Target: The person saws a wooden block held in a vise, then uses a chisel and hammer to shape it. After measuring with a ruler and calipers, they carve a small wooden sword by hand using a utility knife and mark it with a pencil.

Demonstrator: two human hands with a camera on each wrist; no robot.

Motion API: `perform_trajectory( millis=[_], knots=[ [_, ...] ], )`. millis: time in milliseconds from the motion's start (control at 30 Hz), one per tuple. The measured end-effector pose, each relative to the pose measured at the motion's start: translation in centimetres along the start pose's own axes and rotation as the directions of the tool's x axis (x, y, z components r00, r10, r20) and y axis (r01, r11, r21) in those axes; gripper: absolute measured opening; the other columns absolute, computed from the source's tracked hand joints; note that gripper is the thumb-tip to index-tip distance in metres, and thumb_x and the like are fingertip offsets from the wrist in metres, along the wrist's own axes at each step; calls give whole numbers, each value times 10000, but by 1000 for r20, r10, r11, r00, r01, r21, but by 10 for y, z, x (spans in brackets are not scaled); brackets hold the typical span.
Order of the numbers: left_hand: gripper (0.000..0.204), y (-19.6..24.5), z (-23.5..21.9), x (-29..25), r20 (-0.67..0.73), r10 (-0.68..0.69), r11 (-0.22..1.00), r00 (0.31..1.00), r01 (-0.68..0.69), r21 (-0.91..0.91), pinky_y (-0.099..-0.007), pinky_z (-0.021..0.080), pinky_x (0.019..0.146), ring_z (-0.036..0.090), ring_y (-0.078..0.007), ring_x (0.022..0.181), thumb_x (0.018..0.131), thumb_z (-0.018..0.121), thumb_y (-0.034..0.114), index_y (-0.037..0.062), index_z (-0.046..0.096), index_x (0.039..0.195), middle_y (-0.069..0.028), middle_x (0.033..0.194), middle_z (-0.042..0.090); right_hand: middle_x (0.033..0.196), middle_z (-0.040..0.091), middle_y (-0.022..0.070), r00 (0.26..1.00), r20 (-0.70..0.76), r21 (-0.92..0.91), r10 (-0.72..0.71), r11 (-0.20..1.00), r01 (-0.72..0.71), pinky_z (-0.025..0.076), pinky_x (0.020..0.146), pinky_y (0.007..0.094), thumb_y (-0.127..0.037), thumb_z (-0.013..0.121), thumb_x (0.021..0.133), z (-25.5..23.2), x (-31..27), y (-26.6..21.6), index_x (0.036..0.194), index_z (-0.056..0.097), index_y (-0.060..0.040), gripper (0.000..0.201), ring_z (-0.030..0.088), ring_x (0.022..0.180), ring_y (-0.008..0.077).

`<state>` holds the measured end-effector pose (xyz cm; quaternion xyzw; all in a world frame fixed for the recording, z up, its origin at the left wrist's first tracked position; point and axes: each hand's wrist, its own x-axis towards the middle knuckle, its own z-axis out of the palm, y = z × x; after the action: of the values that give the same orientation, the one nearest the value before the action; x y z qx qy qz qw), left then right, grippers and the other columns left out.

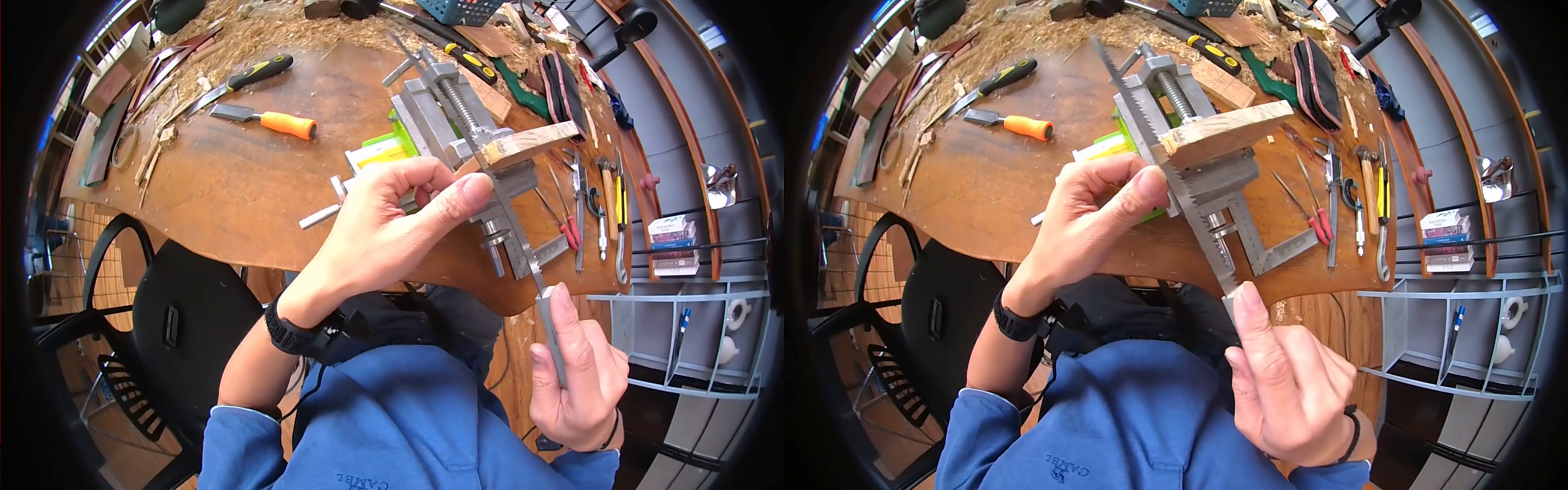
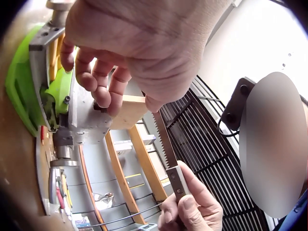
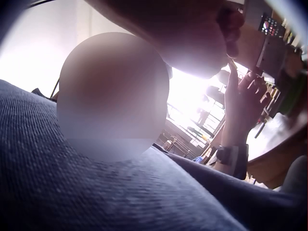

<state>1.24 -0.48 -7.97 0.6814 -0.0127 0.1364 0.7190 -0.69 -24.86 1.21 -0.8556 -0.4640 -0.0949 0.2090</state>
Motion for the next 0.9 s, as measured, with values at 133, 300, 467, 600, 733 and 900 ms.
perform_trajectory(
  millis=[133, 300, 467, 600, 733, 900],
  knots=[
    [329, 0, -14, 1, -8, 147, 965, 989, -141, 221, -285, 427, 620, 543, -102, 677, 943, 781, 320, 13, 724, 838, -8, 689, 609, 717, 542, 33, 989, -34, -307, -145, 943, 128, 453, 459, 265, 20, 780, 796, 6, -5, -2, 1300, 691, 48, 513, 500, 520, 139],
    [225, 9, -28, 4, -5, 266, 792, 964, -215, 571, -263, 450, 725, 526, -109, 772, 872, 828, 145, -8, 712, 988, -32, 877, 655, 693, 491, 13, 991, -40, -335, -128, 936, 108, 354, 429, 230, 75, 750, 769, 2, -14, -6, 1295, 707, 20, 530, 431, 500, 105],
    [231, 12, -9, 7, -57, 433, 804, 900, -356, 477, -246, 485, 698, 574, -100, 738, 783, 847, 11, -28, 742, 986, -60, 887, 709, 666, 412, -2, 994, -30, -374, -107, 923, 88, 316, 426, 233, 64, 747, 769, 0, -19, -13, 1295, 710, 12, 529, 393, 487, 103],
    [191, 2, 0, 13, -105, 458, 812, 883, -368, 452, -226, 494, 639, 599, -84, 675, 764, 826, -29, -53, 745, 936, -57, 823, 713, 649, 327, -15, 993, -25, -406, -115, 909, 94, 299, 420, 239, 38, 727, 769, 1, -13, -13, 1298, 717, -9, 531, 348, 476, 101],
    [184, 4, 0, 13, -102, 477, 792, 873, -377, 480, -217, 495, 628, 609, -81, 658, 759, 837, -19, -52, 749, 918, -59, 798, 710, 641, 278, -19, 989, -48, -422, -139, 900, 106, 278, 416, 241, 24, 713, 773, 8, -7, -8, 1292, 724, -20, 521, 324, 469, 102],
    [170, 5, 1, 13, -104, 486, 777, 868, -374, 506, -223, 519, 617, 645, -84, 657, 756, 853, 2, -23, 759, 896, -67, 817, 736, 637, 270, -21, 993, -39, -380, -109, 921, 86, 257, 413, 244, 36, 723, 784, 3, -17, -10, 1279, 729, -22, 499, 323, 460, 108]
  ],
)
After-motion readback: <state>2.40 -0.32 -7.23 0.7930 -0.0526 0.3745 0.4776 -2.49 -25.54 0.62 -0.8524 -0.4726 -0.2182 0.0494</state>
